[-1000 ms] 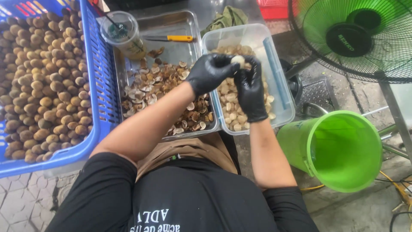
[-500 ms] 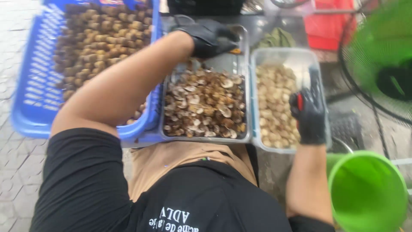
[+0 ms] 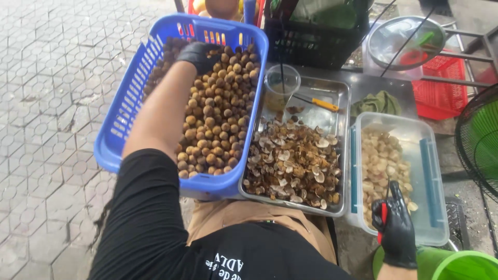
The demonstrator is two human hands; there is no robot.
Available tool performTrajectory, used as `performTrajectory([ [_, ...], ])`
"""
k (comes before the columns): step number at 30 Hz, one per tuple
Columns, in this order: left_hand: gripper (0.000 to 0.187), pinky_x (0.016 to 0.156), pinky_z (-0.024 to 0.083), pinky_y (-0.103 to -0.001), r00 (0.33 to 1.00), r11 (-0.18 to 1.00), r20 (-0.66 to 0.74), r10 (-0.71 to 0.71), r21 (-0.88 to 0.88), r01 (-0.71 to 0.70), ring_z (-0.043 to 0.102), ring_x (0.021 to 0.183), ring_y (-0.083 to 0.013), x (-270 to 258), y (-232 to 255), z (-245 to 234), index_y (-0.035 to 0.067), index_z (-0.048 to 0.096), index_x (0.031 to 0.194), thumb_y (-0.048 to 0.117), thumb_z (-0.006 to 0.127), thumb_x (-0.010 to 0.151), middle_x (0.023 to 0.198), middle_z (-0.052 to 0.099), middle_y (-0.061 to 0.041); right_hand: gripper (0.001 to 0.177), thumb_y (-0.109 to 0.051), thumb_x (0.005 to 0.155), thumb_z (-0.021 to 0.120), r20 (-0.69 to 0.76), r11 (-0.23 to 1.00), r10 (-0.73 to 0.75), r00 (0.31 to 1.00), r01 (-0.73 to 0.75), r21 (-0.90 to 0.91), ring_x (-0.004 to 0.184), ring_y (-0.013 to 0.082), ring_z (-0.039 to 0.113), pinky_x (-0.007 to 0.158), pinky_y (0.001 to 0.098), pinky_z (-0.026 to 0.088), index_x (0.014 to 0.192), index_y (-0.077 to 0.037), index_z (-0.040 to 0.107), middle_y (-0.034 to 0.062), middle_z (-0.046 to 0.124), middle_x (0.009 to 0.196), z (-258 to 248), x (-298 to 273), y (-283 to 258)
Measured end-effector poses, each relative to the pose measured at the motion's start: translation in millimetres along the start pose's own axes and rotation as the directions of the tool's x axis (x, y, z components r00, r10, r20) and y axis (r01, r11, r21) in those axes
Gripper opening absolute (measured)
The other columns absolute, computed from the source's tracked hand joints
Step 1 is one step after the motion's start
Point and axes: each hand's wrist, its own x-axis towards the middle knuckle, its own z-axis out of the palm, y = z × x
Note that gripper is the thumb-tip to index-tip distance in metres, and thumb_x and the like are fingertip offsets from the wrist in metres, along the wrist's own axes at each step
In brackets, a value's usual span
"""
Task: The person is peeling and desheeling longans to extract the fruit into a container.
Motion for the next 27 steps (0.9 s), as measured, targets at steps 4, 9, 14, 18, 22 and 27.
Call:
performTrajectory([
  [4, 0.034, 0.095, 0.054, -0.048, 0.995, 0.997, 0.094, 0.046, 0.062, -0.052, 0.068, 0.108, -0.0374, 33, 45, 25, 0.029, 0.072, 0.129, 0.027, 0.065, 0.096, 0.117, 0.072, -0.013, 0.056, 0.003, 0.098, 0.046, 0.087, 0.726, -0.285, 0.955, 0.274, -0.63, 0.057, 0.0089, 0.047, 0.048, 0.0211, 0.039, 0.153, 0.0, 0.04, 0.0086, 0.062, 0.1, 6, -28, -5],
  [9, 0.034, 0.091, 0.055, -0.052, 0.985, 0.961, 0.158, -0.073, 0.275, 0.027, 0.066, 0.109, -0.0385, 62, 40, 79, 0.016, 0.071, 0.116, 0.016, 0.072, 0.082, 0.114, 0.071, -0.017, 0.059, -0.012, 0.104, 0.042, -0.213, 0.975, 0.215, 0.953, -0.199, 0.094, 0.051, 0.0087, 0.04, 0.045, 0.0222, 0.03, 0.163, -0.007, 0.04, 0.0075, 0.06, 0.081, 17, -37, -12],
  [14, 0.031, 0.093, 0.054, -0.051, 0.989, 0.985, 0.096, -0.112, 0.143, 0.098, 0.064, 0.112, -0.0389, 22, 38, 45, 0.017, 0.07, 0.118, 0.019, 0.068, 0.087, 0.121, 0.067, -0.019, 0.058, -0.011, 0.106, 0.045, -0.129, 0.97, 0.211, 0.969, -0.191, 0.148, 0.055, 0.0065, 0.041, 0.048, 0.0208, 0.031, 0.163, -0.004, 0.041, 0.006, 0.059, 0.086, 44, -23, -27],
  [18, 0.03, 0.095, 0.053, -0.048, 0.999, 0.998, -0.005, -0.036, -0.045, 0.035, 0.065, 0.112, -0.0372, 3, 27, 44, 0.02, 0.072, 0.12, 0.019, 0.064, 0.091, 0.122, 0.067, -0.015, 0.044, -0.013, 0.101, 0.05, 0.262, 0.871, -0.221, 0.939, 0.311, -0.38, 0.054, 0.0089, 0.055, 0.051, 0.0244, 0.047, 0.145, -0.007, 0.048, 0.0039, 0.07, 0.11, 66, 9, -2],
  [22, 0.033, 0.095, 0.054, -0.042, 1.0, 0.977, 0.013, -0.018, -0.213, 0.021, 0.067, 0.108, -0.0315, -40, 100, -1, 0.022, 0.071, 0.129, 0.02, 0.063, 0.097, 0.12, 0.069, -0.013, 0.058, -0.016, 0.099, 0.044, 0.158, 0.959, 0.229, 0.961, -0.251, 0.135, 0.074, 0.0093, 0.061, 0.069, 0.023, 0.053, 0.156, -0.011, 0.037, -0.0031, 0.072, 0.107, 152, 9, -105],
  [27, 0.053, 0.102, 0.051, -0.026, 0.906, 0.198, 0.35, 0.239, -0.931, 0.307, 0.063, 0.116, -0.0106, -149, 211, -65, 0.005, 0.057, 0.147, 0.025, 0.069, 0.098, 0.126, 0.071, -0.003, 0.063, -0.004, 0.105, 0.055, 0.486, 0.982, -0.143, 0.862, 0.062, 0.178, 0.076, 0.0069, 0.046, 0.071, 0.0223, 0.044, 0.165, -0.009, 0.035, -0.0027, 0.051, 0.084, 190, 15, -99],
])
